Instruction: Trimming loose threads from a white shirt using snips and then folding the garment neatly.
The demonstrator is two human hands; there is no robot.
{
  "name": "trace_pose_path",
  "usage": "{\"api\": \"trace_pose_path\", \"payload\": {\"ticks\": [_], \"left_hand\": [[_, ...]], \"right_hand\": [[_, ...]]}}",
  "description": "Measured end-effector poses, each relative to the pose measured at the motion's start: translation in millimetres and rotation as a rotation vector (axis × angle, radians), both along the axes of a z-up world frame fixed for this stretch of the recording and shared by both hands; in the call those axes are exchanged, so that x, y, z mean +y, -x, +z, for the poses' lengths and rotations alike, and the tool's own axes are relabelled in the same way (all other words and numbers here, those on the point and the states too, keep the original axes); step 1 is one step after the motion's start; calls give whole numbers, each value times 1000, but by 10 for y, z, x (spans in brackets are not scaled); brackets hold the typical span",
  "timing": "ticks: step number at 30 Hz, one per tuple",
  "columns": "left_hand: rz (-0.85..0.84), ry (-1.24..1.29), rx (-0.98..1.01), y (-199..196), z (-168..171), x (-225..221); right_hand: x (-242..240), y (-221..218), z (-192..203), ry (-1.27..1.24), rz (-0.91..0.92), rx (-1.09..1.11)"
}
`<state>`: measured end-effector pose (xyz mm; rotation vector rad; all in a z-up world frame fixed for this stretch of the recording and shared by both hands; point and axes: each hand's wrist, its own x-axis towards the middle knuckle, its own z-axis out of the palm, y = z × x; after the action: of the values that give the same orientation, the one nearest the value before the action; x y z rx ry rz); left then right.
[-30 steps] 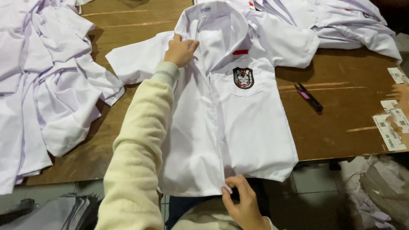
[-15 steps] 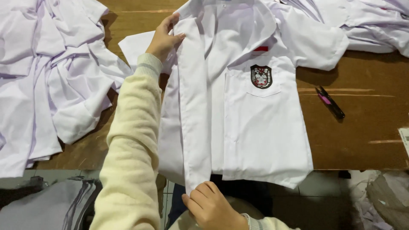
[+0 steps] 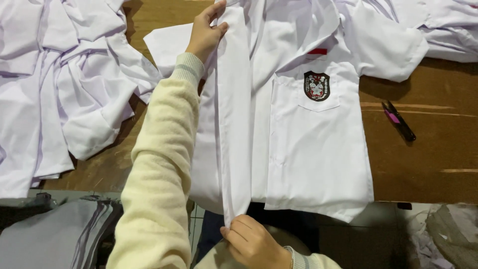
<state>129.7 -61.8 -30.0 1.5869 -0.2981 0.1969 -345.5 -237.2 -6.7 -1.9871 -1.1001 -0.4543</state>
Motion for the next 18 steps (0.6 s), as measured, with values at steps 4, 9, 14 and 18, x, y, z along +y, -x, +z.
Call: {"api": "trace_pose_path", "payload": {"ticks": [4, 9, 14, 18], "left_hand": [[26, -82, -67, -34, -25, -74], [95, -219, -97, 47, 146, -231], [98, -185, -44, 38, 315, -321], [14, -89, 273, 257, 573, -354]], "right_hand": [[-75, -3, -38, -50, 58, 50], [-215, 9, 22, -153, 65, 204], [-398, 72, -41, -259, 12, 172], [-460, 113, -122, -259, -25, 199]]}}
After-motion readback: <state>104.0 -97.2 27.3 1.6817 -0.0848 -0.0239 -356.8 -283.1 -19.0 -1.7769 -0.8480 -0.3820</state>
